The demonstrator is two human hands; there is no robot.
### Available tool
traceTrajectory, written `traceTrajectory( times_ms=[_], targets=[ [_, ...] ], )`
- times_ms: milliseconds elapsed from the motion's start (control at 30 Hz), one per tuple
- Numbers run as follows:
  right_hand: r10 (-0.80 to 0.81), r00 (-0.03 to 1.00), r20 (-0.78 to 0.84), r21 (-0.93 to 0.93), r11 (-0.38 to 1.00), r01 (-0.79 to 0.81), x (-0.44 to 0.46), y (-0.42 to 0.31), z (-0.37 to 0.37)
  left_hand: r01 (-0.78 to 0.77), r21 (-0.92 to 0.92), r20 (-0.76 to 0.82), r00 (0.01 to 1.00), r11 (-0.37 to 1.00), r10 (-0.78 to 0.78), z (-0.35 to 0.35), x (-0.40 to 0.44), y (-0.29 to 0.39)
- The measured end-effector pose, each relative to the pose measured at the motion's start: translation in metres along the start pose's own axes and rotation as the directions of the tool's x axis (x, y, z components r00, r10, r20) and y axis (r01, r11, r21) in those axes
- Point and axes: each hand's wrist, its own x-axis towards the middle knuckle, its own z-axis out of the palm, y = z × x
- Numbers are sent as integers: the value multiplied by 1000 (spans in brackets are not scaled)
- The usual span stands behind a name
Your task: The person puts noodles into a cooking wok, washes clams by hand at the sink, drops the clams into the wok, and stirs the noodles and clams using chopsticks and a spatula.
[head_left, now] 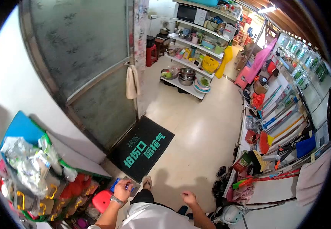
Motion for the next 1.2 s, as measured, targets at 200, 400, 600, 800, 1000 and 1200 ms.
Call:
traceTrajectory(
  times_ms=[200,400,600,800,1000,1200],
  targets=[
    [389,916,96,396,830,-394,46,-11,-13,-2,-58,-12,1000,998,2,31,137,-23],
    [279,960,-4,242,932,-270,178,-101,-32,67,-192,-74,994,979,-82,37,293,-67],
    [-71,993,-94,31,997,74,297,-217,-41,124,-116,-83,987,986,-134,4,441,-62],
    [-161,980,114,123,982,147,402,-357,-50,217,-231,-208,941,948,-266,15,565,-93],
    [-517,814,264,111,855,506,553,-487,-32,145,-157,-397,896,977,-197,58,698,-152],
    [-519,687,509,27,807,590,639,-578,-44,520,-35,-245,823,853,-512,75,752,-134]
  ],
)
